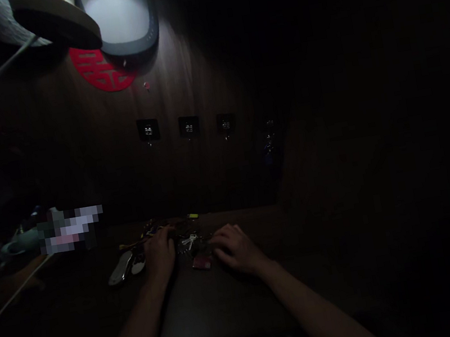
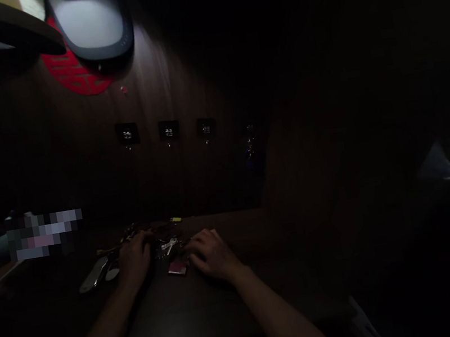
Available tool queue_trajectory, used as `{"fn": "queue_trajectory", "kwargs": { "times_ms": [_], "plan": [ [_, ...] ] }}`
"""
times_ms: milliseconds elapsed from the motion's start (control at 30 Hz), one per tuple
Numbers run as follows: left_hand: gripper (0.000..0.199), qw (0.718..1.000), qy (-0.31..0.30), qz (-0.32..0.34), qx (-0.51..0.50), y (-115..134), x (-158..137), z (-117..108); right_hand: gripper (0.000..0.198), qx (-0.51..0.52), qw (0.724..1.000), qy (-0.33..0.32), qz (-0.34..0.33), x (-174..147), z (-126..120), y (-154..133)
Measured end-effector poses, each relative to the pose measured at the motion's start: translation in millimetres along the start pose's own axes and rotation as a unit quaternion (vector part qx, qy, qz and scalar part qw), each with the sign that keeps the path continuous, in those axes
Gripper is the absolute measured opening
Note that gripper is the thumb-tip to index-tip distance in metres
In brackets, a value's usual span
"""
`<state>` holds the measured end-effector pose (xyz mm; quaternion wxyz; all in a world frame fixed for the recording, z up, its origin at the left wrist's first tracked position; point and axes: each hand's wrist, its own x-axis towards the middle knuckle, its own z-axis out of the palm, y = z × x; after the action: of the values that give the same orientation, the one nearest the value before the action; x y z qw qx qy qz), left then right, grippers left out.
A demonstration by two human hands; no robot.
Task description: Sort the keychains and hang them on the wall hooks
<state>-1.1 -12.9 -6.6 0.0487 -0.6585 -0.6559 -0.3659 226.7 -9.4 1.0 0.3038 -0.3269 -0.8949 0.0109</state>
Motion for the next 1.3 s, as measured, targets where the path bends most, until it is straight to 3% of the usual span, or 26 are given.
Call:
{"fn": "queue_trajectory", "kwargs": {
  "times_ms": [67,167,367,667,833,967,1300],
  "plan": [
    [0.033,1.000,0.010,0.004,-0.018,-2,0,2,0.033,0.004,0.997,-0.048,-0.053,3,4,-13],
    [0.032,0.999,0.027,0.004,-0.035,-5,1,5,0.034,0.000,0.994,-0.087,-0.064,6,10,-21],
    [0.029,0.994,0.023,0.048,-0.097,-4,-1,10,0.019,-0.001,0.997,-0.067,-0.049,5,14,-13],
    [0.031,0.967,-0.091,0.156,-0.179,22,-12,19,0.024,0.047,0.995,0.066,0.058,11,17,3],
    [0.027,0.961,-0.130,0.139,-0.202,35,-17,17,0.026,0.109,0.981,0.152,0.059,12,18,4],
    [0.022,0.962,-0.135,0.124,-0.204,37,-17,18,0.025,0.138,0.972,0.176,0.066,13,18,6],
    [0.020,0.943,-0.115,0.030,-0.310,44,-13,7,0.024,0.125,0.940,0.258,0.185,13,16,17]
  ]
}}
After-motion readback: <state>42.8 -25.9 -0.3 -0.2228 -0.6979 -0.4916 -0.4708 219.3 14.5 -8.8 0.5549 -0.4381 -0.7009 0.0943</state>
